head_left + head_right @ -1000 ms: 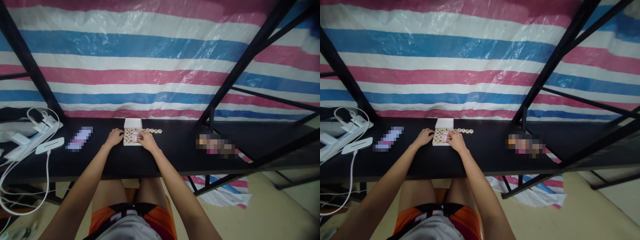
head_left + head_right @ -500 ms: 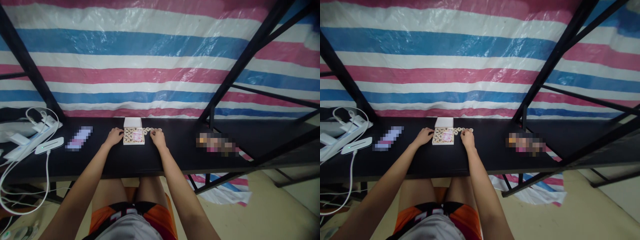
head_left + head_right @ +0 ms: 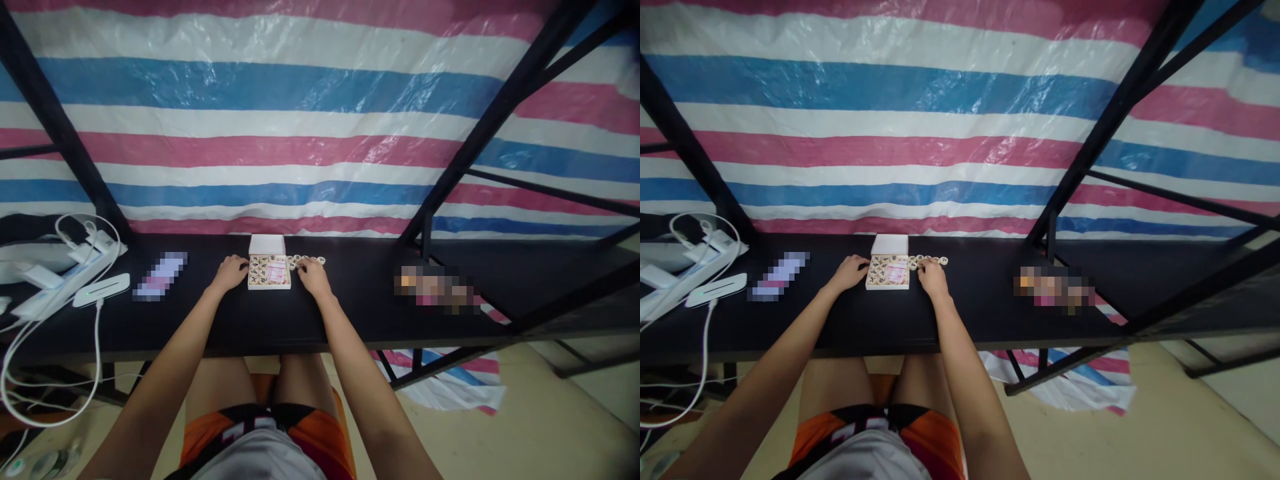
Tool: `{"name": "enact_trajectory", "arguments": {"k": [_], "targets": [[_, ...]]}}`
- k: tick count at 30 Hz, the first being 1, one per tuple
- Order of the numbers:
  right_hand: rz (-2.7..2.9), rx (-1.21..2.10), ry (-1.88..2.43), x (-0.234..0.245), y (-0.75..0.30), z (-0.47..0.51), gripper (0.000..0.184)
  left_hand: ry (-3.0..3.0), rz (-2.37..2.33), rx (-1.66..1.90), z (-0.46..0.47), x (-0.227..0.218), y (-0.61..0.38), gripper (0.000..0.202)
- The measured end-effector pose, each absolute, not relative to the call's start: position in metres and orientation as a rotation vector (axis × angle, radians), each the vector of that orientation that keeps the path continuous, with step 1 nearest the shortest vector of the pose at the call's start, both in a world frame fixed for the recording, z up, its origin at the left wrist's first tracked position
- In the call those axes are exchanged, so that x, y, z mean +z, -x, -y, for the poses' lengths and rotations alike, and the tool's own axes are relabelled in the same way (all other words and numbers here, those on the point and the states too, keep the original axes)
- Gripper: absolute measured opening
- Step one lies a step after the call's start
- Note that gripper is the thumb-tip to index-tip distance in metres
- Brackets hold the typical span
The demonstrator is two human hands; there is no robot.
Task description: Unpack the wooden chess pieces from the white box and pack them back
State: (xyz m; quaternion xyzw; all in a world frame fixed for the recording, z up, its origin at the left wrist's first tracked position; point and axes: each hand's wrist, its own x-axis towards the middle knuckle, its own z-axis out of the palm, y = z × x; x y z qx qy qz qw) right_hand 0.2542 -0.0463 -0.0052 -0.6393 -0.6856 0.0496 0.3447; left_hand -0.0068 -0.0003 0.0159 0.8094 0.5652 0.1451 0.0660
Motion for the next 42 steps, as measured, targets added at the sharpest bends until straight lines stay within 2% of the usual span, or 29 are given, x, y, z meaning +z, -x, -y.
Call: {"name": "enact_trajectory", "arguments": {"k": [6, 11, 16, 34, 42], "targets": [[1.752, 0.048, 1.550, 0.004, -0.242, 0.054, 0.023, -2.432, -1.697, 0.444, 0.000, 0.015, 0.007, 0.036], [2.086, 0.005, 1.117, 0.017, -0.211, 0.071, 0.023, -2.443, -1.707, 0.429, 0.002, 0.017, 0.007, 0.036], [2.387, -0.018, 0.949, 0.021, -0.190, 0.082, 0.029, -2.440, -1.719, 0.417, 0.002, 0.017, 0.006, 0.035], [2.308, -0.150, 1.086, 0.011, -0.194, 0.073, 0.025, -2.447, -1.705, 0.434, -0.001, 0.014, 0.007, 0.035], [2.229, -0.046, 1.139, 0.012, -0.198, 0.072, 0.019, -2.450, -1.707, 0.442, -0.002, 0.012, 0.008, 0.035]]}}
